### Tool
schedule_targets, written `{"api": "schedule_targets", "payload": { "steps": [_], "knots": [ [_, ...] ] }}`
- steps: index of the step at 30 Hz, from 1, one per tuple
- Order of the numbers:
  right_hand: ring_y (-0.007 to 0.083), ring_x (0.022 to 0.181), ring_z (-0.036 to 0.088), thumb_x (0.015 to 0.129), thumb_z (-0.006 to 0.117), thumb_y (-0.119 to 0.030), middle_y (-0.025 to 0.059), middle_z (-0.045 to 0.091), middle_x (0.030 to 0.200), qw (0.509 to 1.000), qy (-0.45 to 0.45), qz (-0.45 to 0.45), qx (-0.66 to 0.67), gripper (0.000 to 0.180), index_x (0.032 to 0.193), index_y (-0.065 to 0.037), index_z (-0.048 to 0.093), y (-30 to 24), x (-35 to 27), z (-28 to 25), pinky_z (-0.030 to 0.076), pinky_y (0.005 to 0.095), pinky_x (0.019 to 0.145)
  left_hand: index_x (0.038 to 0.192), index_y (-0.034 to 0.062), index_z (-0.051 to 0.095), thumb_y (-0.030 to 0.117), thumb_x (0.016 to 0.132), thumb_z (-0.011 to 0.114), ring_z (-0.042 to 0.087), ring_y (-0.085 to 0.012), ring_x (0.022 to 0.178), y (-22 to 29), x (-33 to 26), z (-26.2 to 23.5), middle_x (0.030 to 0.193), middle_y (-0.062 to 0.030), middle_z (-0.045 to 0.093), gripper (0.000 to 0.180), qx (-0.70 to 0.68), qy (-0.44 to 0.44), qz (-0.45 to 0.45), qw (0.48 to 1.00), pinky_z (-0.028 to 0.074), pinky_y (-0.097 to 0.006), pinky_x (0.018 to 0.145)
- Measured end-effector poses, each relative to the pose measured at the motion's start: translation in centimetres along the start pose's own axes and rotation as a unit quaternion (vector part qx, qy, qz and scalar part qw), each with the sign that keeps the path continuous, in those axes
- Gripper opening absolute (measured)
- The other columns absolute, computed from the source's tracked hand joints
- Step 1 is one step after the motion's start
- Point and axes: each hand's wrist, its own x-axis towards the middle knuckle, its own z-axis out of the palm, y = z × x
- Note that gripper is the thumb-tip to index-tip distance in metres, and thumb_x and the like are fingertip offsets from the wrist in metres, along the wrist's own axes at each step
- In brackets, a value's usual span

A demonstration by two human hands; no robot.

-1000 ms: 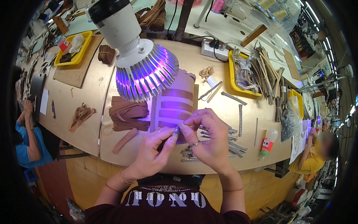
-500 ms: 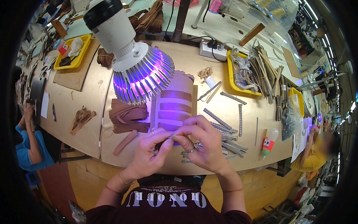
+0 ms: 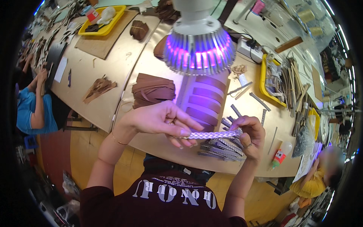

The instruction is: The person repeatedly picks up braided silver strips and wraps them around a cylindrical cardboard form under a UV lamp. They align each strip and press it into place, building a stacked band pattern on the form. The workspace contains additional strips, brown fabric pieces, and tools on the table.

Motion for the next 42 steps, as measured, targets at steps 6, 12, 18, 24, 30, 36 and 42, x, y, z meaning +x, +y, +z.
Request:
{"api": "schedule_targets", "payload": {
  "steps": [6, 12, 18, 24, 30, 36, 42],
  "knots": [
    [0.0121, 0.086, 0.06, 0.089, 0.069, -0.007, 0.0084, 0.062, 0.099, 0.992, 0.083, 0.066, -0.068, 0.028, 0.112, 0.002, 0.057, 0.0, -1.1, 0.8, 0.049, 0.0252, 0.078, 0.138, -0.0042, 0.047, 0.01, 0.097, 0.058, 0.067, -0.0189, 0.104, -0.3, 0.6, 0.4, 0.115, -0.0138, 0.067, 0.045, -0.038, -0.008, -0.011, 0.999, 0.058, -0.031, 0.088],
    [0.0123, 0.084, 0.061, 0.088, 0.066, -0.001, 0.0076, 0.062, 0.098, 0.989, 0.097, 0.062, -0.09, 0.023, 0.109, 0.002, 0.057, -0.5, -0.9, 1.3, 0.05, 0.0256, 0.077, 0.138, -0.0084, 0.044, 0.01, 0.097, 0.057, 0.067, -0.0164, 0.098, -0.5, 0.1, 0.7, 0.113, -0.0126, 0.067, 0.047, -0.033, -0.018, 0.019, 0.999, 0.059, -0.027, 0.083],
    [0.014, 0.083, 0.061, 0.086, 0.064, 0.002, 0.0071, 0.062, 0.094, 0.986, 0.125, 0.019, -0.105, 0.026, 0.11, 0.0, 0.053, -0.4, -0.3, 1.4, 0.05, 0.0269, 0.077, 0.137, -0.0053, 0.048, 0.01, 0.095, 0.06, 0.068, -0.0175, 0.098, 0.0, -0.1, 1.0, 0.112, -0.0123, 0.067, 0.046, -0.03, 0.007, 0.013, 0.999, 0.059, -0.029, 0.083],
    [0.0174, 0.089, 0.064, 0.081, 0.066, 0.006, 0.0096, 0.065, 0.095, 0.971, 0.136, -0.051, -0.188, 0.04, 0.118, 0.002, 0.054, -1.1, 0.3, 1.2, 0.049, 0.0292, 0.084, 0.135, -0.0041, 0.05, 0.001, 0.087, 0.067, 0.071, -0.0148, 0.088, -0.3, -0.1, 2.9, 0.108, -0.0109, 0.072, 0.051, 0.396, 0.307, 0.274, 0.821, 0.057, -0.025, 0.078],
    [0.0218, 0.089, 0.067, 0.077, 0.073, 0.004, 0.0135, 0.071, 0.093, 0.955, 0.101, -0.065, -0.273, 0.02, 0.096, -0.001, 0.069, -1.1, 2.0, 1.2, 0.052, 0.0316, 0.082, 0.125, 0.007, 0.062, 0.003, 0.083, 0.071, 0.07, -0.0178, 0.069, -1.1, 0.7, 3.2, 0.124, -0.0099, 0.066, 0.043, 0.434, 0.367, 0.38, 0.729, 0.056, -0.027, 0.058],
    [0.0229, 0.091, 0.068, 0.076, 0.074, 0.007, 0.013, 0.071, 0.094, 0.949, 0.097, -0.087, -0.286, 0.022, 0.096, -0.002, 0.069, -1.0, 3.6, 1.2, 0.053, 0.0325, 0.082, 0.132, 0.0004, 0.053, 0.002, 0.081, 0.073, 0.073, -0.0182, 0.076, -1.4, 1.6, 2.1, 0.115, -0.0128, 0.069, 0.054, 0.411, 0.389, 0.406, 0.718, 0.057, -0.026, 0.06],
    [0.0238, 0.098, 0.062, 0.075, 0.08, -0.013, 0.0099, 0.067, 0.108, 0.873, 0.075, -0.068, -0.478, 0.031, 0.102, -0.005, 0.068, -3.0, 5.8, 2.1, 0.046, 0.0372, 0.088, 0.121, -0.003, 0.056, 0.004, 0.084, 0.073, 0.073, -0.018, 0.079, -0.8, 3.0, 1.5, 0.099, -0.0135, 0.073, 0.041, 0.336, 0.387, 0.341, 0.788, 0.058, -0.027, 0.067]
  ]
}}
